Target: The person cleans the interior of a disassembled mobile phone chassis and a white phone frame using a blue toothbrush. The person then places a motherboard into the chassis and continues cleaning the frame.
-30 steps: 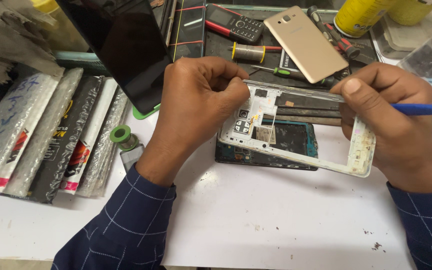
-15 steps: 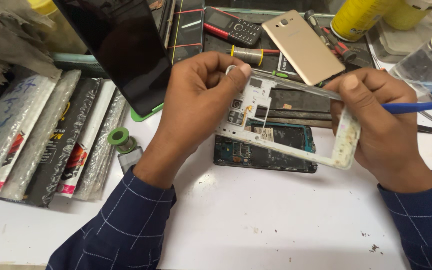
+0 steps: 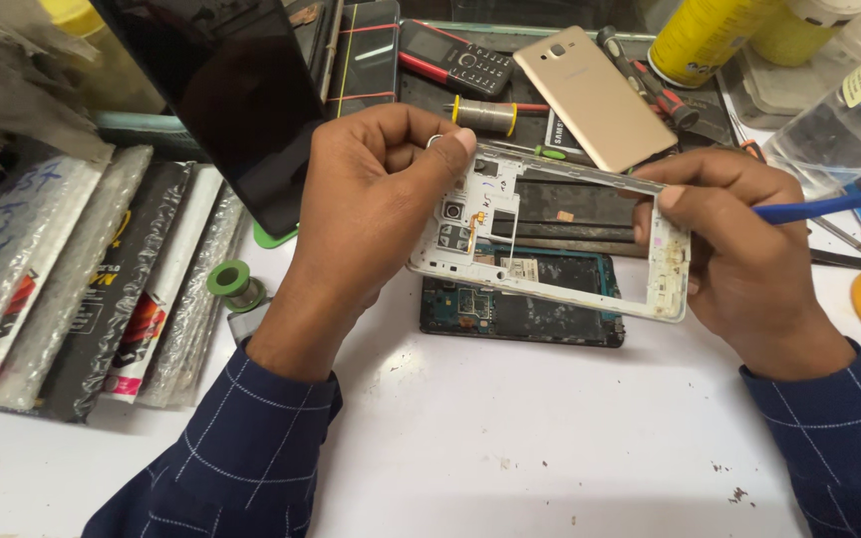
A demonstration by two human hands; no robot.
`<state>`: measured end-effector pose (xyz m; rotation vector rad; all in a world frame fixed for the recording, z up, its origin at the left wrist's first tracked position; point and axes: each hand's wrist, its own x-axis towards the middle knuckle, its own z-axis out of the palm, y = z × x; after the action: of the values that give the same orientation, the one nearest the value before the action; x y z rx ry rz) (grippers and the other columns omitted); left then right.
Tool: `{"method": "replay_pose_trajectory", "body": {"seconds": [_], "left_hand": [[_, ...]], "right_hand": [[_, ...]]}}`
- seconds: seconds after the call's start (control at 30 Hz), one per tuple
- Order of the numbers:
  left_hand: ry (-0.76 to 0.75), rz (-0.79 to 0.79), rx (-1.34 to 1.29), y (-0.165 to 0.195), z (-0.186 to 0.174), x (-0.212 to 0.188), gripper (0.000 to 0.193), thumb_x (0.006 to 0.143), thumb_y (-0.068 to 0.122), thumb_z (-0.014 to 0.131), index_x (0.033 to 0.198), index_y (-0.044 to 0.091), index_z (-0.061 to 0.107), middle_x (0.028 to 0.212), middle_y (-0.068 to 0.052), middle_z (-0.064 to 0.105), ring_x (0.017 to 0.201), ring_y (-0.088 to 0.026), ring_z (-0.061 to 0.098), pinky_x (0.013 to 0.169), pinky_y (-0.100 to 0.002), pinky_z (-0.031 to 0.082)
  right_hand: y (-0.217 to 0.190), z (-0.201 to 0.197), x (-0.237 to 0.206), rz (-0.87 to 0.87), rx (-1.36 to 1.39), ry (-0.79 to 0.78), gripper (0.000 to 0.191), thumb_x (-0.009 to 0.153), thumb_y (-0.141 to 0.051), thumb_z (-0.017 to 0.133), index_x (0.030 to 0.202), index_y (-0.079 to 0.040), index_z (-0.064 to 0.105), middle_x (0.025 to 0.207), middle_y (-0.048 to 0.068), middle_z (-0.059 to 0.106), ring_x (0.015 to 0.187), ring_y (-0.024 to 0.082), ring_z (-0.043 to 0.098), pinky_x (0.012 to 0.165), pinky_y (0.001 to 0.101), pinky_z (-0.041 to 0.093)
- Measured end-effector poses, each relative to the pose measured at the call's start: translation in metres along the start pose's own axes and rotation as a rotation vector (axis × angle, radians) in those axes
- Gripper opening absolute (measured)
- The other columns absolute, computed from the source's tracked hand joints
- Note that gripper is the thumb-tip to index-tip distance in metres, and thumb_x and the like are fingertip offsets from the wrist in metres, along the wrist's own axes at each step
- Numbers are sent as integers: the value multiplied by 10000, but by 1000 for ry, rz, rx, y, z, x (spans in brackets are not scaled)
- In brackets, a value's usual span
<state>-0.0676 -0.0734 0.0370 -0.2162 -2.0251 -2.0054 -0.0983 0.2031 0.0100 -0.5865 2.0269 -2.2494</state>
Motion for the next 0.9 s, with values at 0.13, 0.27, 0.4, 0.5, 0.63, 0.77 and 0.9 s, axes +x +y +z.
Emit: {"method": "replay_pose_trajectory", "body": {"seconds": [0.13, 0.27, 0.4, 0.5, 0.63, 0.77, 0.9], "left_hand": [[-28, 17, -15, -1, 1, -1, 165, 962, 118, 680, 936, -40, 720, 686, -42, 719, 549, -18, 610, 481, -183, 460], [-31, 36, 5, -2, 0, -1, 163, 964, 117, 682, 941, -40, 721, 702, -46, 732, 560, -15, 616, 489, -181, 462], [-57, 104, 49, -2, 0, -4, 154, 981, 112, 669, 958, -34, 713, 708, -55, 739, 563, -20, 628, 487, -177, 458], [-68, 159, 73, -1, 1, -4, 140, 984, 100, 660, 969, -31, 704, 719, -61, 748, 581, -27, 673, 491, -176, 498], [-54, 165, 116, 1, 2, -5, 135, 977, 96, 666, 964, -32, 709, 698, -62, 737, 559, -30, 653, 469, -174, 467], [-44, 188, 135, 3, 2, -5, 133, 973, 94, 672, 961, -32, 712, 692, -54, 733, 555, -29, 649, 469, -175, 460], [-28, 208, 144, 4, 4, -8, 129, 970, 92, 674, 958, -30, 714, 676, -36, 714, 550, -20, 622, 475, -179, 437]], "right_hand": [[7, -5, 0, -30, 0, -14, 242, 975, 20, 539, 1147, 137, 663, 892, 123, 682, 791, 135, 657, 755, 260, 550], [12, -6, 0, -37, -49, -4, 207, 991, 28, 564, 1139, 123, 673, 884, 127, 684, 755, 121, 638, 698, 248, 524], [14, -9, 1, -40, -58, -13, 165, 994, 28, 576, 1100, 96, 682, 876, 104, 681, 728, 100, 616, 660, 235, 502], [15, -9, 2, -36, -69, -7, 133, 985, 27, 590, 1069, 69, 684, 875, 82, 685, 727, 84, 613, 668, 220, 498], [14, -6, 1, -71, -164, 24, 98, 977, 27, 642, 1058, 43, 695, 878, 57, 690, 718, 54, 590, 647, 194, 464], [10, -1, -2, -60, -342, 91, 87, 975, -40, 679, 1025, 15, 723, 782, 31, 669, 587, 44, 534, 498, 190, 398], [7, 3, -2, -112, -436, 79, 95, 977, -79, 707, 996, 12, 722, 757, 27, 668, 573, 47, 552, 502, 197, 426]]}}
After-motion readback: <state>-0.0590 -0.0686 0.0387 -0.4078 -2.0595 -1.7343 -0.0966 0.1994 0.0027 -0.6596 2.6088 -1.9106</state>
